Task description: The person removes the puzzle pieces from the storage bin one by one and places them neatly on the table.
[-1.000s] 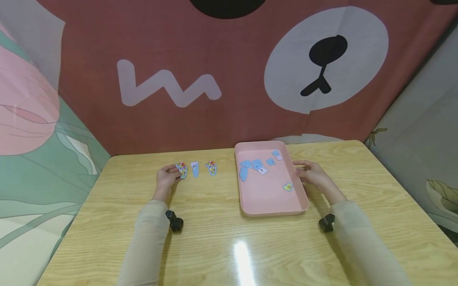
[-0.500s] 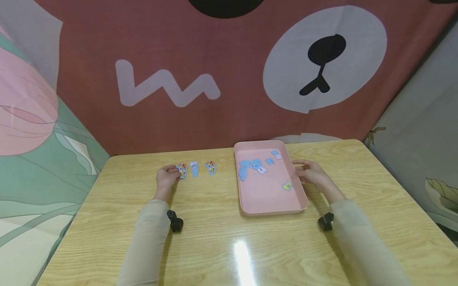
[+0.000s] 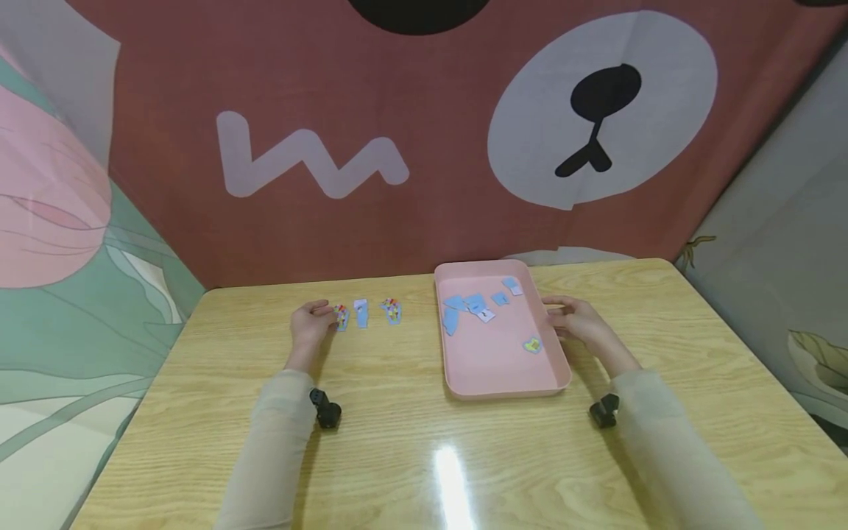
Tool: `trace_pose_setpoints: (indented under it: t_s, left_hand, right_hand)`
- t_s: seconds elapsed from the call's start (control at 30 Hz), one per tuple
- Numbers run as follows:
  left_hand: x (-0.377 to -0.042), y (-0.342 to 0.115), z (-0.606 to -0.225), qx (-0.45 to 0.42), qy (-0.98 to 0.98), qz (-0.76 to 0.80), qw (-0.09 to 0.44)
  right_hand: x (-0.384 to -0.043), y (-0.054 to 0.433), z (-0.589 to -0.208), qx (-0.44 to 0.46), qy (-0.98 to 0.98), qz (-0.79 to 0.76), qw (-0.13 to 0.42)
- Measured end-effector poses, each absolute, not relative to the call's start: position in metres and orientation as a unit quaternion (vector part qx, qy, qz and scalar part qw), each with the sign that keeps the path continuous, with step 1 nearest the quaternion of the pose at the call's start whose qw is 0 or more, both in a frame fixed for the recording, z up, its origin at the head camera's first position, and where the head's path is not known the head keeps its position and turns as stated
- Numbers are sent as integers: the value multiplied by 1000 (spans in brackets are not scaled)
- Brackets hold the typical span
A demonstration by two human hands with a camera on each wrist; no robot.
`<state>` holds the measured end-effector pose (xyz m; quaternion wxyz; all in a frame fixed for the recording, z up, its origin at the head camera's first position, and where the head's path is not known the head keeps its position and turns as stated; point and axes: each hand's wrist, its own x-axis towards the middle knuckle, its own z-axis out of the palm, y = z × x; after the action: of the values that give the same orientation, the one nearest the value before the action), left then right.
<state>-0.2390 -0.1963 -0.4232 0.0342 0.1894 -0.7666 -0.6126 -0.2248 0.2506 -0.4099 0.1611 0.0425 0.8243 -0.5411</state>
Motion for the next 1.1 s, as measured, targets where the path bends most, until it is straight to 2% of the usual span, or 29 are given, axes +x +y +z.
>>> trace_pose_setpoints:
  t_s: [0.53,1.1]
  left_hand:
    - [-240,-108,-395,72,-764,-641,-32]
    - [-217,5,-403,-34,-799,-593,-95]
  right_hand:
    - [-224,250,-410,39,822,-546,159]
    - [-224,251,-409,45,822,-545,155]
